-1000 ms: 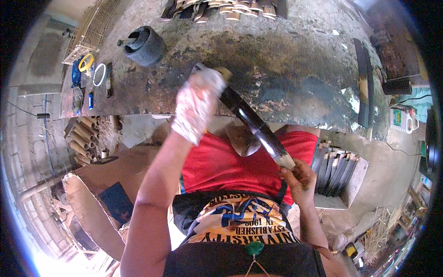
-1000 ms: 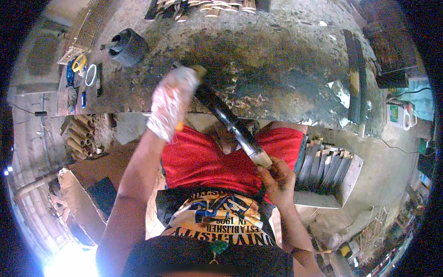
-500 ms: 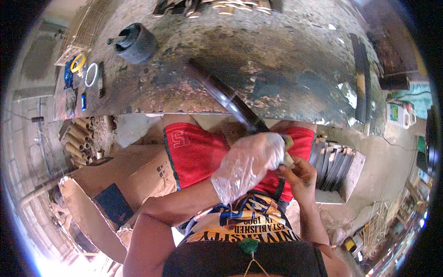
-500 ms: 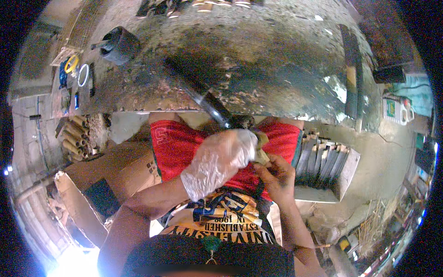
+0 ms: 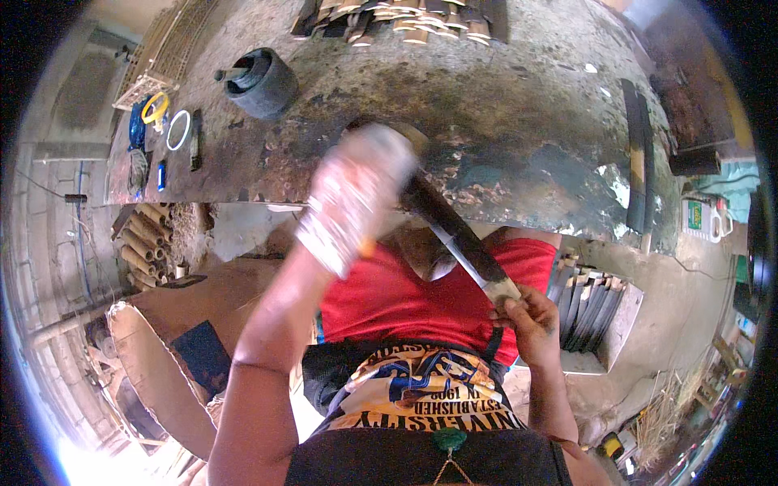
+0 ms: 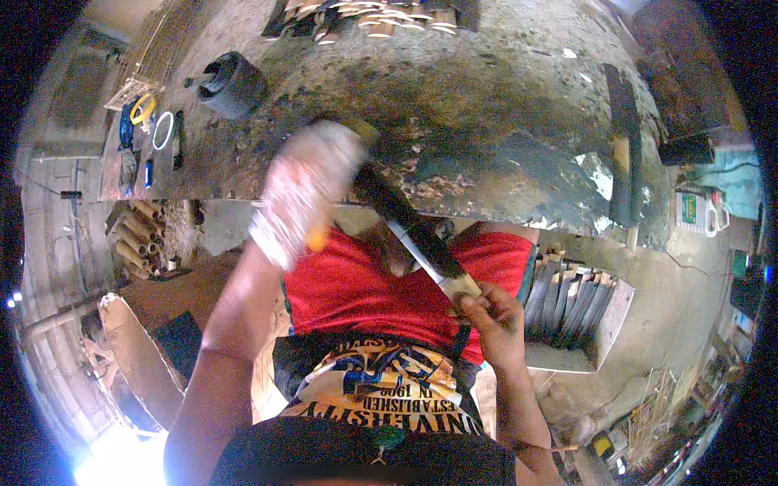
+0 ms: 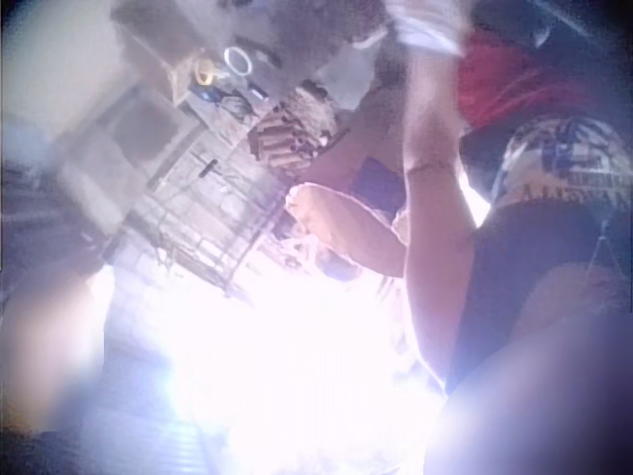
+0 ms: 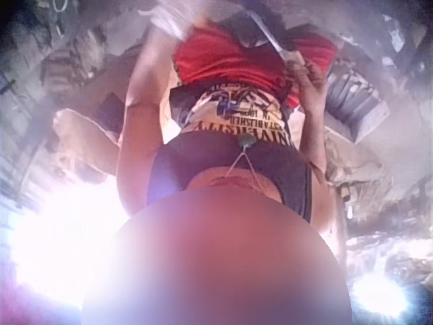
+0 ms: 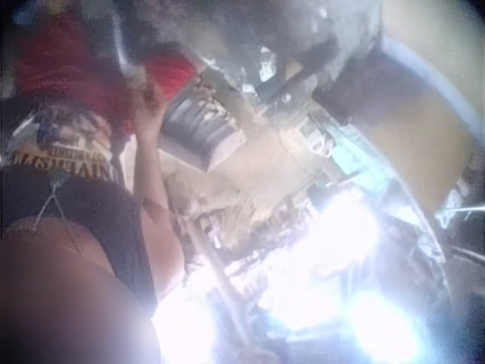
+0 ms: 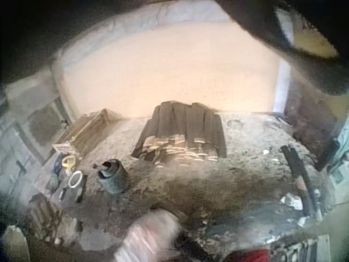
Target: The person repeatedly applies a dark finish to long, thin wooden pieces using a brush. They dip the brush into a container of finish, coat each piece, and place it on a workbench. The process is repeated for multiple pieces.
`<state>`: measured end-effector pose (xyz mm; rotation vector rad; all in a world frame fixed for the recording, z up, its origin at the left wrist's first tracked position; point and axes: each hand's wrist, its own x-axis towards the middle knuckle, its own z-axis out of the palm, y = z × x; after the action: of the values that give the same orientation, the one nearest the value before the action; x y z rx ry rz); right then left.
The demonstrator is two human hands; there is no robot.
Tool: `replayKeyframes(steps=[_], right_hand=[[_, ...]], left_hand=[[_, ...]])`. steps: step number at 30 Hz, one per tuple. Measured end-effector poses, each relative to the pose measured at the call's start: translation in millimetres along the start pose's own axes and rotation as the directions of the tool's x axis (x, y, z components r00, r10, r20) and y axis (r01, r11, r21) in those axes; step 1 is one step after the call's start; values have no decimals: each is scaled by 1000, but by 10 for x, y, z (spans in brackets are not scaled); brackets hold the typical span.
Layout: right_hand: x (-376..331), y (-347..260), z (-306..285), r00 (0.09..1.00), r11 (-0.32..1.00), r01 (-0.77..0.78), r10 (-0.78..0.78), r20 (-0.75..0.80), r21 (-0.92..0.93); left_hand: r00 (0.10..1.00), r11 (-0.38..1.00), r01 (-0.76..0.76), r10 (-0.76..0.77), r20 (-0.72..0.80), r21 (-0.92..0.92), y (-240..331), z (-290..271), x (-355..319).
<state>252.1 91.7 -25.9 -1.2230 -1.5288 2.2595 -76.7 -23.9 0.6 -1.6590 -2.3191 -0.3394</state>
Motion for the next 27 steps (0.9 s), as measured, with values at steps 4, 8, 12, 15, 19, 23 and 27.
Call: replayKeyframes(steps=[4,8,12,15,19,23,27], right_hand=[[25,-66,29,996,989,-92,89,31,119],[67,9,-34,986,963,-166,165,23,210],[159,171,-97,989,925,-147,130,70,351],[227,242,-127,983,949,-178,184,2,259],[168,231,-277,997,978,-74,65,49,197],[114,150,-723,995,973,102,-96,-39,209],[156,-11,-1285,935,932,260,-177,-308,254]], left_hand=[[948,545,202,100,302,-814,1229,-120,-400],[979,921,121,-49,197,-371,830,135,-541],[993,999,46,-48,-109,-23,-321,409,-263],[988,990,143,-141,-61,15,-939,412,-170],[930,899,320,-358,-82,-300,-1065,274,-307],[827,496,401,-557,71,-770,-763,177,-400],[895,569,301,-446,21,-765,-510,66,-395]])
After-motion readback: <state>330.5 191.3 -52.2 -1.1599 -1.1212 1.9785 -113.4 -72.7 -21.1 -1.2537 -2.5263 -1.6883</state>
